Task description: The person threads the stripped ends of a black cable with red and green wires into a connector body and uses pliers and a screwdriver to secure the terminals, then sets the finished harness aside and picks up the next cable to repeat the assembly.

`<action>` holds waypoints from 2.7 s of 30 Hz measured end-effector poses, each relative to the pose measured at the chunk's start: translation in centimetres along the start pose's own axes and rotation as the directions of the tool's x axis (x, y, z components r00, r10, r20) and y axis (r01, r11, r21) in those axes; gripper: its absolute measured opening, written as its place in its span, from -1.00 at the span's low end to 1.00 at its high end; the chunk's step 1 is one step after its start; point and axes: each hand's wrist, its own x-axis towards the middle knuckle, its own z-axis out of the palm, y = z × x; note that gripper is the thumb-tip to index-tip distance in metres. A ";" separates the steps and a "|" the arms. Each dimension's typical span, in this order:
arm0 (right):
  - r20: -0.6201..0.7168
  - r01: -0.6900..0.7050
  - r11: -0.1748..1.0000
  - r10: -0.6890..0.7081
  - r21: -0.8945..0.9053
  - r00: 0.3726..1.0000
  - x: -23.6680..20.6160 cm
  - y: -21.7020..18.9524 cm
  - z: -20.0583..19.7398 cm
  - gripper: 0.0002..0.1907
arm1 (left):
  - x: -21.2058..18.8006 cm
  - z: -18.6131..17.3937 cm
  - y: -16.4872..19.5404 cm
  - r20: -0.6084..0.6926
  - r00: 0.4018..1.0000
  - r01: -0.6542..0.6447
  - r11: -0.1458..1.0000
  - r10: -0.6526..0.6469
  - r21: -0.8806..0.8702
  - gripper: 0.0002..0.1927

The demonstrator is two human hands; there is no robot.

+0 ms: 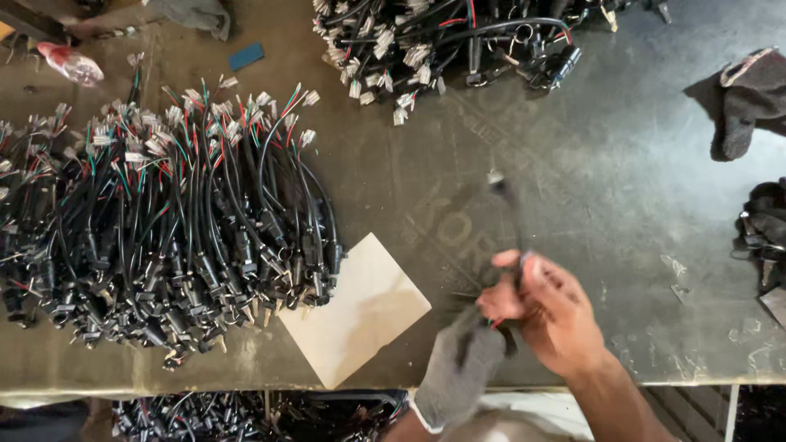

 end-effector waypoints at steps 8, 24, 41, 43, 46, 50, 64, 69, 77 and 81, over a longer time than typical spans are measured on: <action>0.222 0.028 0.884 0.087 -0.466 0.971 -4.0 -0.6 6.2 -0.62 | 4.1 -1.2 -0.1 0.181 0.982 0.002 0.966 0.046 -0.259 -0.71; 0.367 0.369 -0.049 -0.273 -0.928 0.889 0.8 -6.4 5.5 -0.70 | 5.4 -0.5 8.5 0.091 0.950 -0.277 0.941 0.299 -0.195 -0.68; 0.194 0.306 0.948 -0.318 0.091 0.928 -2.4 -13.1 2.9 -0.43 | 4.7 3.7 7.4 0.121 0.883 -0.466 0.879 0.454 0.104 -0.65; 0.253 0.226 0.962 -0.260 0.155 0.932 -2.8 -13.6 2.7 -0.43 | 5.1 2.5 8.3 0.236 0.750 -0.661 0.710 0.618 0.243 -0.74; 0.164 0.332 0.903 -0.383 0.272 0.909 -2.0 -14.2 2.1 -0.41 | 5.4 1.6 8.2 0.407 0.733 -0.656 0.724 0.545 0.213 -0.88; 0.018 0.498 0.828 -0.519 0.258 0.855 2.3 -14.4 1.0 -0.53 | 5.5 1.9 7.0 0.476 0.846 -0.091 0.944 0.241 -0.316 -0.84; 0.053 0.091 0.208 -0.179 -0.974 0.982 1.9 -6.0 -1.7 -0.58 | 8.7 0.8 5.8 -0.126 0.963 -0.251 0.961 0.237 -0.114 -0.73; -0.038 0.014 0.339 -0.145 -0.941 0.989 2.4 -6.3 -0.4 -0.39 | 7.5 0.7 4.3 -0.058 0.957 -0.287 0.954 0.283 -0.085 -0.75; 0.263 0.317 0.286 -0.211 -0.905 0.941 3.1 -6.3 -0.4 -0.58 | 7.6 0.0 6.8 -0.123 0.983 -0.130 0.988 0.139 0.079 -0.69; 0.351 0.390 0.117 -0.259 -0.913 0.900 3.3 -6.2 -0.8 -0.59 | 8.5 -0.1 7.7 -0.089 0.926 -0.310 0.874 0.367 0.374 -0.65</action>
